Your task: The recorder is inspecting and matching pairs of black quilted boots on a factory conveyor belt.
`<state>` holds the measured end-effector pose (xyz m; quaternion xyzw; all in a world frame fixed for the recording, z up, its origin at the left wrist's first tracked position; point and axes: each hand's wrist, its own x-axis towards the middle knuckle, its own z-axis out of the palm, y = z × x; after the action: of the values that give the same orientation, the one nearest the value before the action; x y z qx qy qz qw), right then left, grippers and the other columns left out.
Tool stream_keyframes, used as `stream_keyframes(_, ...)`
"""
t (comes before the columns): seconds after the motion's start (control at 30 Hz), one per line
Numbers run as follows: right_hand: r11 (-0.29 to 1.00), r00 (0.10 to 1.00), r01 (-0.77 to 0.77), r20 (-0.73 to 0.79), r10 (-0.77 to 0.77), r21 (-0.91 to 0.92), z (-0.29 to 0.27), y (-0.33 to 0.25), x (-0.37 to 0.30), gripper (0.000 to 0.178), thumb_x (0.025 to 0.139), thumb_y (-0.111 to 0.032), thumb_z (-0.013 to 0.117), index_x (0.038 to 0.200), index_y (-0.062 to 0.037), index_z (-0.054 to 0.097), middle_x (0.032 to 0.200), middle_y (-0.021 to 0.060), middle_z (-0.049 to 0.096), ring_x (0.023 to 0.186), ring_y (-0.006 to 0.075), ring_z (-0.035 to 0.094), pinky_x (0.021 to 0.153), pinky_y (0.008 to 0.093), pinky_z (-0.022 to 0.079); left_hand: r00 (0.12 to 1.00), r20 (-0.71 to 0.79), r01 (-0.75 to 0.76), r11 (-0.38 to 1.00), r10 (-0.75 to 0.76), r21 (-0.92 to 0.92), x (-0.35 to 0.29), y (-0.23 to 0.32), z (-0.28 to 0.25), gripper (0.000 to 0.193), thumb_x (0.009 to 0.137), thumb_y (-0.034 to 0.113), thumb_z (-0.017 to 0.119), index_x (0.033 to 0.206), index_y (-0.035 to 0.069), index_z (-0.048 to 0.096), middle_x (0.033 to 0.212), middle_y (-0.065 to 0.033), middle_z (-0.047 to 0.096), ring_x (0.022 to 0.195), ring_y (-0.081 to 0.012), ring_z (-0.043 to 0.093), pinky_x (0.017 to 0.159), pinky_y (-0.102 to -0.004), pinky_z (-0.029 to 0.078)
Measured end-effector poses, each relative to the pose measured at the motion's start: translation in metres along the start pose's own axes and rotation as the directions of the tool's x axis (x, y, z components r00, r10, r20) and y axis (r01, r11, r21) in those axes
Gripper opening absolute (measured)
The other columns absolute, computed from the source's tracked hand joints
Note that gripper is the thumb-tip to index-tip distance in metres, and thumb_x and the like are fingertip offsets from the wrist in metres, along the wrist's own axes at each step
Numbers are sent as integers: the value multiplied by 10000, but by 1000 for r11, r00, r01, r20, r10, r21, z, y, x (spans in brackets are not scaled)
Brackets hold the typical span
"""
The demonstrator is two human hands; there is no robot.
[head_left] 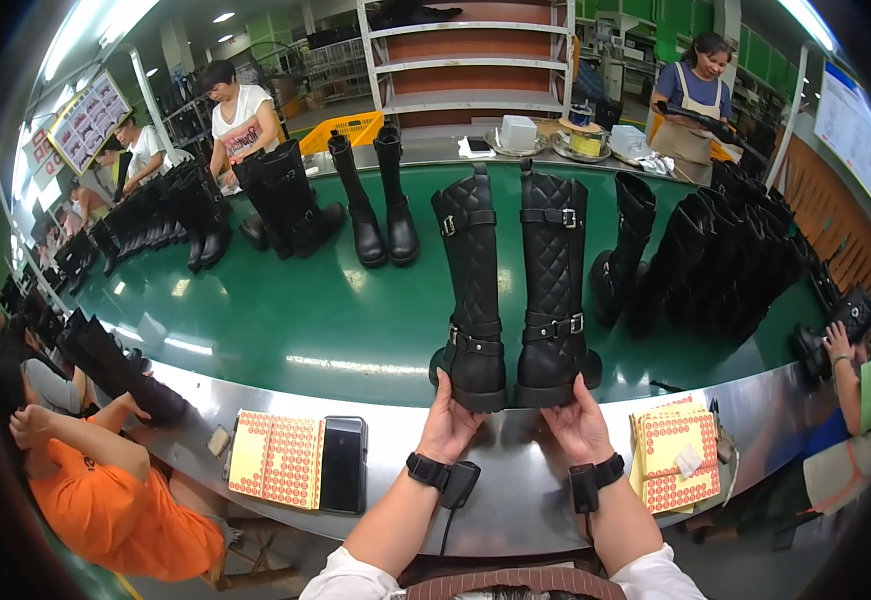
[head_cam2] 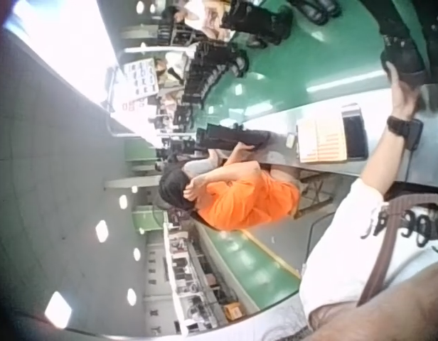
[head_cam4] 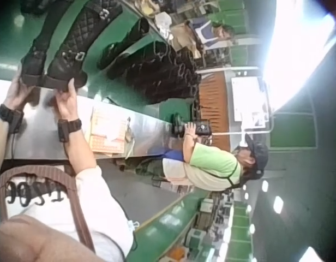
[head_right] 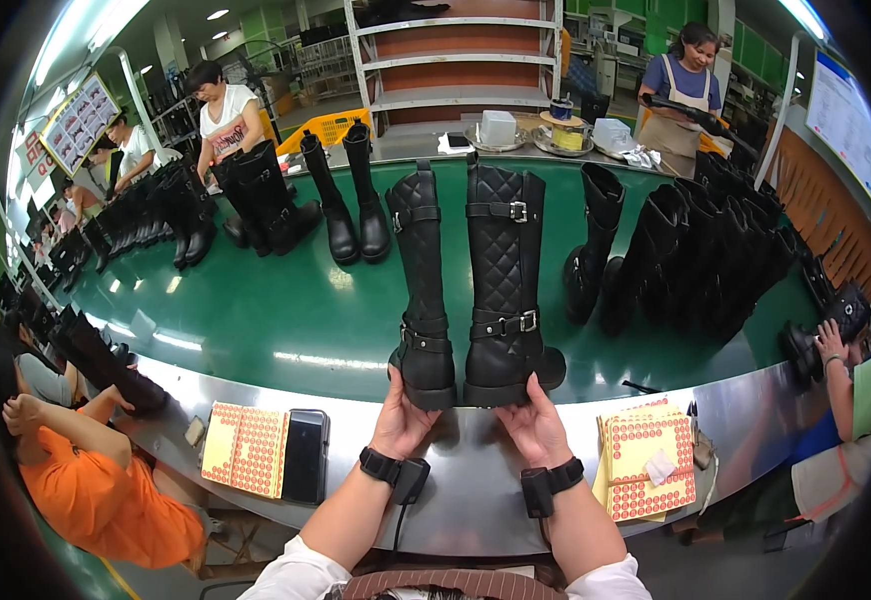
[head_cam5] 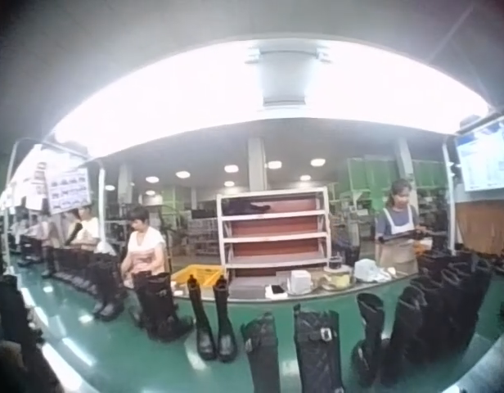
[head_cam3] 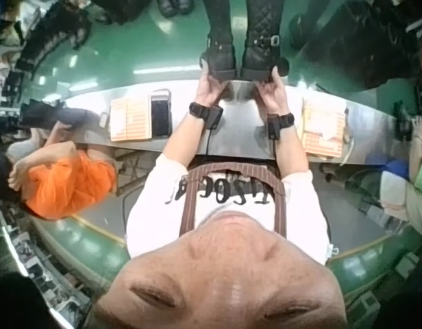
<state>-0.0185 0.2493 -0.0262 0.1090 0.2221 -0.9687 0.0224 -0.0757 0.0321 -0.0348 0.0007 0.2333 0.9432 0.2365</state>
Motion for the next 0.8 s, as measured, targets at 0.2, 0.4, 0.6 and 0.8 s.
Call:
stream_keyframes(0.2, 987, 999, 37, -26, -42, -159, 7, -2, -3, 417, 996, -330, 592, 1340, -110, 508, 1290, 64, 603, 1205, 225, 565, 1032, 418, 483, 998, -58, 0, 997, 4, 77, -1, -1, 8, 616, 979, 563, 462, 1388, 102, 473, 1336, -60, 601, 1189, -220, 603, 983, -381, 524)
stream_keyframes(0.4, 981, 998, 38, -41, -47, -191, 10, -2, -4, 414, 991, -334, 603, 1334, -116, 522, 1295, 56, 602, 1207, 219, 561, 1022, 415, 478, 997, -79, 1, 996, 7, 92, -1, 0, 11, 625, 979, 576, 451, 1384, 101, 475, 1324, -57, 611, 1179, -210, 611, 976, -366, 531)
stream_keyframes(0.6, 980, 997, 60, -31, -67, -189, 14, -1, -5, 395, 992, -336, 605, 1279, -68, 564, 1206, 78, 648, 1103, 216, 619, 981, 401, 492, 995, -96, -17, 989, 31, 147, -2, -1, 12, 640, 993, 594, 412, 1417, 118, 451, 1340, -41, 600, 1180, -173, 598, 958, -340, 502)
stream_keyframes(0.8, 978, 996, 69, -44, -79, -197, 15, -1, -6, 388, 984, -322, 620, 1268, -63, 570, 1207, 74, 648, 1106, 213, 620, 967, 409, 506, 994, -108, -16, 990, 31, 141, -1, 1, 12, 654, 969, 596, 463, 1412, 115, 452, 1341, -45, 596, 1190, -181, 593, 969, -347, 502)
